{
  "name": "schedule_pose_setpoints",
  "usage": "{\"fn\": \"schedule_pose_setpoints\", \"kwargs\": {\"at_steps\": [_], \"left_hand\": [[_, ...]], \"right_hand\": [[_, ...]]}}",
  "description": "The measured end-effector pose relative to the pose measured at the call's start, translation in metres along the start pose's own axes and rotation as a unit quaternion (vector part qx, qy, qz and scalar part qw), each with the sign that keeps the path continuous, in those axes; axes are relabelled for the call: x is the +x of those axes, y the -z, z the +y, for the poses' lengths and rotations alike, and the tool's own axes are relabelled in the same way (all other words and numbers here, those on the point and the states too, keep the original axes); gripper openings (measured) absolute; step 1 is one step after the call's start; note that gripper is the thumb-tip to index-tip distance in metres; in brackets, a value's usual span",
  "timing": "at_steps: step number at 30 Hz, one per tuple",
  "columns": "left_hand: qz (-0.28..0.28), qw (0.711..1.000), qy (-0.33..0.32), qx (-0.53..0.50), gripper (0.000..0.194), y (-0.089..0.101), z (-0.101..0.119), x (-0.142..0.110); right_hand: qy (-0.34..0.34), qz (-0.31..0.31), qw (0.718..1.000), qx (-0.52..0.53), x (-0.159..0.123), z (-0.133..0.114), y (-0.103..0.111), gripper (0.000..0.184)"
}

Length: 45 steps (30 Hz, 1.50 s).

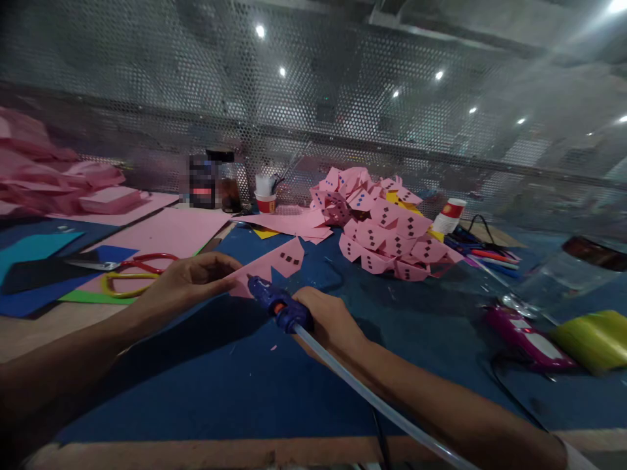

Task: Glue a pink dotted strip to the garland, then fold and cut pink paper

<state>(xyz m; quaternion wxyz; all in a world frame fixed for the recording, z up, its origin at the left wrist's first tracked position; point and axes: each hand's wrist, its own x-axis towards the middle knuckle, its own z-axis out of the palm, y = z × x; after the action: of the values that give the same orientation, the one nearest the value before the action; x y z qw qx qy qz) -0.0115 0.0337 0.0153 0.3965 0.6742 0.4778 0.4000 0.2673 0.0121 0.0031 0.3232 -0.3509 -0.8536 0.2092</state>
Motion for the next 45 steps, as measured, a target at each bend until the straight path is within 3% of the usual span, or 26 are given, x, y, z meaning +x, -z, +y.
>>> {"fn": "schedule_pose_setpoints", "kwargs": {"at_steps": [14,34,45], "left_hand": [[-0.015,1.000,-0.008,-0.002,0.032,0.000,-0.006,0.000],[-0.015,1.000,-0.001,-0.012,0.033,-0.003,-0.001,-0.001],[-0.025,1.000,0.006,-0.001,0.035,-0.002,-0.001,0.000]], "right_hand": [[0.010,0.021,1.000,-0.015,-0.001,0.005,-0.008,0.013],[0.007,0.000,1.000,-0.017,-0.001,0.015,-0.012,0.018],[-0.031,-0.009,0.999,-0.032,-0.001,0.008,-0.011,0.027]]}}
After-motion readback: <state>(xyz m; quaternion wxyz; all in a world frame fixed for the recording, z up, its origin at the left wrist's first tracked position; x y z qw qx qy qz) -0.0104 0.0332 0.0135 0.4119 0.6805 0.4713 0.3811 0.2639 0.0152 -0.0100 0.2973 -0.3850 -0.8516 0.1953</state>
